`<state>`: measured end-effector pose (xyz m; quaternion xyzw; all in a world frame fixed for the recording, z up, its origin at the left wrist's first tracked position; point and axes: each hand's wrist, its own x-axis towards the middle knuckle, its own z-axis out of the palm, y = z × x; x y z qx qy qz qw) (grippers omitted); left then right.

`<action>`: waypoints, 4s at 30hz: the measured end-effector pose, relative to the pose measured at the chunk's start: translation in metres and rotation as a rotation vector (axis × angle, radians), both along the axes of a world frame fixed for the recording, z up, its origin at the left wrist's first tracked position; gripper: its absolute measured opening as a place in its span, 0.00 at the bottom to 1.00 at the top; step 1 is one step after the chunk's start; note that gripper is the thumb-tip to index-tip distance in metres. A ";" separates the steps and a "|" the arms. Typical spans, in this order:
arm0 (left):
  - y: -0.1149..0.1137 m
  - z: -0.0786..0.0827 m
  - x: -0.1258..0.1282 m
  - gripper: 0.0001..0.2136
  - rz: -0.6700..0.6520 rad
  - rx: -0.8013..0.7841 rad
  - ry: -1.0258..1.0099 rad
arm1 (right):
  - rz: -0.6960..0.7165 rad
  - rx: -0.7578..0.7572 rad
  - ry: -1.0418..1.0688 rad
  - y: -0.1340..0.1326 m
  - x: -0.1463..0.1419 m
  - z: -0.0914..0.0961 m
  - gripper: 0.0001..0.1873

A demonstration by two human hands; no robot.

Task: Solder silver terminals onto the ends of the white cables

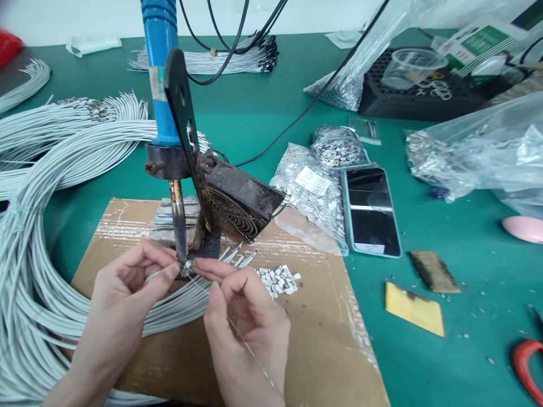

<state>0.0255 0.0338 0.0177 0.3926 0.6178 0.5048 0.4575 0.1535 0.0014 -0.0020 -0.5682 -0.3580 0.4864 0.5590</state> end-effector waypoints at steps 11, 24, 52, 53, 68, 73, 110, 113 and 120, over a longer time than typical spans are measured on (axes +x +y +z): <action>-0.001 0.000 0.000 0.07 -0.008 0.006 -0.012 | -0.015 0.010 -0.011 0.000 0.000 0.002 0.15; -0.001 0.001 0.000 0.07 0.012 0.007 -0.018 | -0.024 0.005 0.024 0.000 -0.002 0.004 0.15; 0.000 0.001 0.001 0.06 -0.015 0.010 -0.024 | -0.052 0.002 -0.014 0.000 -0.003 0.002 0.14; 0.000 0.001 0.001 0.06 -0.017 0.013 -0.026 | -0.051 -0.002 -0.013 0.000 -0.003 0.003 0.14; -0.002 0.001 -0.001 0.07 -0.029 0.016 -0.017 | -0.054 -0.001 -0.055 0.000 -0.003 0.001 0.14; -0.002 -0.001 0.000 0.07 -0.026 0.003 -0.025 | -0.072 0.005 -0.047 0.000 -0.004 0.000 0.14; -0.006 0.000 -0.002 0.07 -0.019 0.019 0.025 | -0.079 0.066 -0.057 -0.001 -0.006 -0.001 0.14; -0.004 -0.001 0.000 0.07 -0.002 0.017 0.020 | -0.076 0.068 -0.067 -0.001 -0.005 -0.004 0.14; -0.004 0.000 0.000 0.06 -0.001 0.020 0.028 | -0.075 0.082 -0.051 0.001 -0.006 -0.002 0.13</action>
